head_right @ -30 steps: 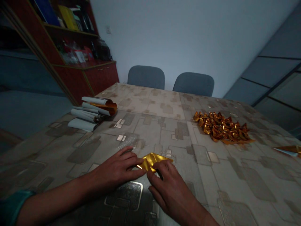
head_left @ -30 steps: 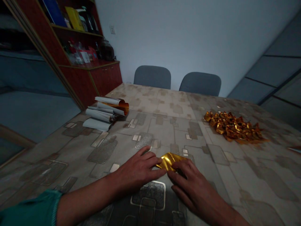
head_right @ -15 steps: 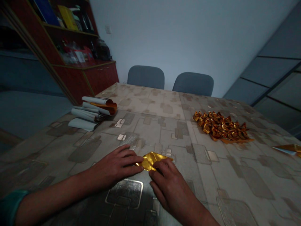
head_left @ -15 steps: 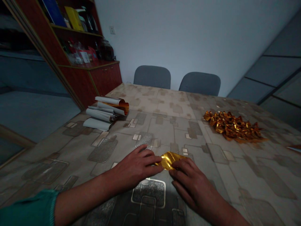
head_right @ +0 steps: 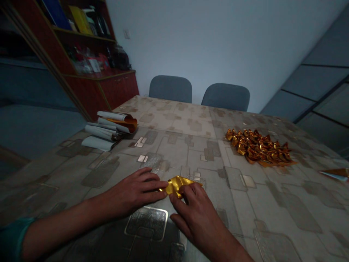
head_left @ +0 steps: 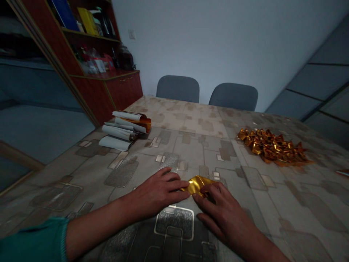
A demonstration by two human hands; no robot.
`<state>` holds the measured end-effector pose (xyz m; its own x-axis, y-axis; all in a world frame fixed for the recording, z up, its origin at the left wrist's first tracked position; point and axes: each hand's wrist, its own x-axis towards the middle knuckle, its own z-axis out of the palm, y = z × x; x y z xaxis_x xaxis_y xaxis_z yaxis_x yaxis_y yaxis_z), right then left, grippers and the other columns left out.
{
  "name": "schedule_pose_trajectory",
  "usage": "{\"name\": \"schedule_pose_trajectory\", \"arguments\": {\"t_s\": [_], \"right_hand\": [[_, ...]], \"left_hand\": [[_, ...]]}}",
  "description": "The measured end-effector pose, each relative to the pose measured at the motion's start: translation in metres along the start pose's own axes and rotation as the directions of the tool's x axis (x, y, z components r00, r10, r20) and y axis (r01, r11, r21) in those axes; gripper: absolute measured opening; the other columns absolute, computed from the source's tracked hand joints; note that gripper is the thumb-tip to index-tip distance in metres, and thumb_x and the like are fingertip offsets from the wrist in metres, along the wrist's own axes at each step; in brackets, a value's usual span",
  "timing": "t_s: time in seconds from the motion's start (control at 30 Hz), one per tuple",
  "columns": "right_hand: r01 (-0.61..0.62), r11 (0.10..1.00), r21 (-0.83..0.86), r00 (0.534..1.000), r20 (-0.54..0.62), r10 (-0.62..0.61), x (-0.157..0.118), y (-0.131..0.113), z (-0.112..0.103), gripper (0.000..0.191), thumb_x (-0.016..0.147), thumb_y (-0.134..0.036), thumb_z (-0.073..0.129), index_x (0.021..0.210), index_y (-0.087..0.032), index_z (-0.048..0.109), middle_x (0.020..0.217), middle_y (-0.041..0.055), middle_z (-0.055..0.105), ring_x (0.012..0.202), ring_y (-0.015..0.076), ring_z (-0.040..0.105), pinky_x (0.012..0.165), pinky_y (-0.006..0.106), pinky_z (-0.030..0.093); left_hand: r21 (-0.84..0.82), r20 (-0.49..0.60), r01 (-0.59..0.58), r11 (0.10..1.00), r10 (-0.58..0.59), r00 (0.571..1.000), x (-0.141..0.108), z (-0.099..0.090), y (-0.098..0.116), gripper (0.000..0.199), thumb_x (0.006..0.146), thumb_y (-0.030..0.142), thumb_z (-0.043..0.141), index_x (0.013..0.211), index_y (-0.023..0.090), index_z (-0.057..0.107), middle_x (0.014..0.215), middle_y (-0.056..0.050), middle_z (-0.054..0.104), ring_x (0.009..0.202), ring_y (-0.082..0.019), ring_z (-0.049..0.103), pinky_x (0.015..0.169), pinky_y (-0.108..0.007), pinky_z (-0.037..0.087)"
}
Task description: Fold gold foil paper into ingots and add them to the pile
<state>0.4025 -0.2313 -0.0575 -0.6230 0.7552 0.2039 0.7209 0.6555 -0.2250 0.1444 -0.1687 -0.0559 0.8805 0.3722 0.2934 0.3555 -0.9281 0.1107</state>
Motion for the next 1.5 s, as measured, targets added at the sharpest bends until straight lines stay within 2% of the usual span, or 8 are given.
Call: {"name": "schedule_pose_trajectory", "arguments": {"t_s": [0.17, 0.63, 0.97, 1.13, 1.2, 1.3, 1.4, 1.5], "right_hand": [[0.003, 0.998, 0.057, 1.000, -0.011, -0.003, -0.001, 0.001, -0.001, 0.029, 0.095, -0.020, 0.060, 0.124, -0.018, 0.063, 0.115, 0.0144, 0.061, 0.109, 0.0323, 0.055, 0.095, 0.054, 0.051], [-0.021, 0.985, 0.174, 1.000, 0.013, 0.019, -0.004, 0.003, -0.008, 0.028, 0.097, -0.017, 0.056, 0.124, -0.018, 0.065, 0.117, 0.0118, 0.062, 0.114, 0.0295, 0.054, 0.102, 0.052, 0.048], [0.006, 0.967, 0.257, 0.999, -0.034, 0.003, -0.004, 0.004, -0.011, 0.024, 0.099, -0.018, 0.055, 0.118, -0.018, 0.069, 0.111, 0.0108, 0.067, 0.108, 0.0282, 0.057, 0.099, 0.050, 0.050], [-0.029, 0.972, 0.232, 1.000, 0.002, 0.029, -0.003, 0.001, -0.011, 0.023, 0.095, -0.018, 0.059, 0.117, -0.016, 0.067, 0.109, 0.0113, 0.065, 0.108, 0.0303, 0.056, 0.098, 0.051, 0.050], [-0.032, 0.975, 0.222, 0.999, 0.010, 0.031, -0.002, 0.000, -0.010, 0.021, 0.094, -0.017, 0.060, 0.114, -0.015, 0.067, 0.108, 0.0112, 0.065, 0.108, 0.0302, 0.056, 0.098, 0.050, 0.050], [-0.031, 0.973, 0.229, 0.999, -0.003, 0.033, -0.002, 0.001, -0.008, 0.016, 0.094, -0.016, 0.060, 0.109, -0.017, 0.067, 0.107, 0.0100, 0.065, 0.107, 0.0284, 0.057, 0.098, 0.048, 0.049], [-0.017, 0.970, 0.241, 0.999, -0.022, 0.023, -0.002, 0.003, -0.007, 0.011, 0.095, -0.016, 0.059, 0.103, -0.018, 0.067, 0.106, 0.0095, 0.066, 0.106, 0.0277, 0.057, 0.098, 0.046, 0.049], [-0.005, 0.969, 0.247, 0.999, -0.032, 0.013, -0.003, 0.004, -0.008, 0.013, 0.096, -0.016, 0.058, 0.103, -0.018, 0.068, 0.107, 0.0095, 0.067, 0.106, 0.0275, 0.058, 0.098, 0.045, 0.050]], "left_hand": [[-0.004, 0.018, 0.024, 1.000, -0.024, 1.000, -0.005, -0.006, -0.004, 0.026, 0.101, 0.019, 0.053, 0.124, 0.027, 0.063, 0.136, -0.003, 0.065, 0.116, -0.022, 0.059, 0.102, -0.041, 0.038], [0.039, 0.106, 0.060, 0.997, -0.064, 0.992, -0.021, -0.011, -0.017, 0.035, 0.101, 0.018, 0.048, 0.132, 0.031, 0.060, 0.144, -0.007, 0.059, 0.127, -0.028, 0.055, 0.106, -0.048, 0.038], [0.052, 0.048, 0.059, 0.997, -0.061, 0.997, -0.026, -0.013, -0.019, 0.036, 0.099, 0.015, 0.051, 0.129, 0.031, 0.063, 0.142, -0.006, 0.061, 0.125, -0.026, 0.058, 0.108, -0.046, 0.036], [0.112, -0.074, 0.004, 0.994, 0.005, 0.997, -0.015, -0.010, -0.005, 0.028, 0.104, 0.016, 0.042, 0.118, 0.020, 0.066, 0.135, -0.009, 0.066, 0.122, -0.026, 0.059, 0.106, -0.047, 0.039], [0.107, -0.128, -0.041, 0.993, 0.054, 0.990, -0.005, -0.004, 0.004, 0.026, 0.104, 0.013, 0.043, 0.120, 0.015, 0.064, 0.130, -0.010, 0.068, 0.114, -0.023, 0.063, 0.105, -0.043, 0.040], [0.078, -0.084, -0.105, 0.991, 0.112, 0.990, 0.009, 0.007, 0.014, 0.025, 0.103, 0.013, 0.046, 0.123, 0.014, 0.061, 0.130, -0.010, 0.068, 0.113, -0.023, 0.063, 0.105, -0.042, 0.041], [0.029, -0.054, -0.073, 0.997, 0.074, 0.996, 0.013, 0.013, 0.015, 0.025, 0.102, 0.015, 0.049, 0.124, 0.016, 0.061, 0.123, -0.009, 0.072, 0.107, -0.023, 0.065, 0.100, -0.040, 0.043], [-0.038, -0.064, -0.051, 0.998, 0.048, 0.997, 0.009, 0.012, 0.011, 0.026, 0.103, 0.016, 0.048, 0.126, 0.018, 0.059, 0.125, -0.008, 0.071, 0.107, -0.022, 0.065, 0.099, -0.040, 0.042]]}}
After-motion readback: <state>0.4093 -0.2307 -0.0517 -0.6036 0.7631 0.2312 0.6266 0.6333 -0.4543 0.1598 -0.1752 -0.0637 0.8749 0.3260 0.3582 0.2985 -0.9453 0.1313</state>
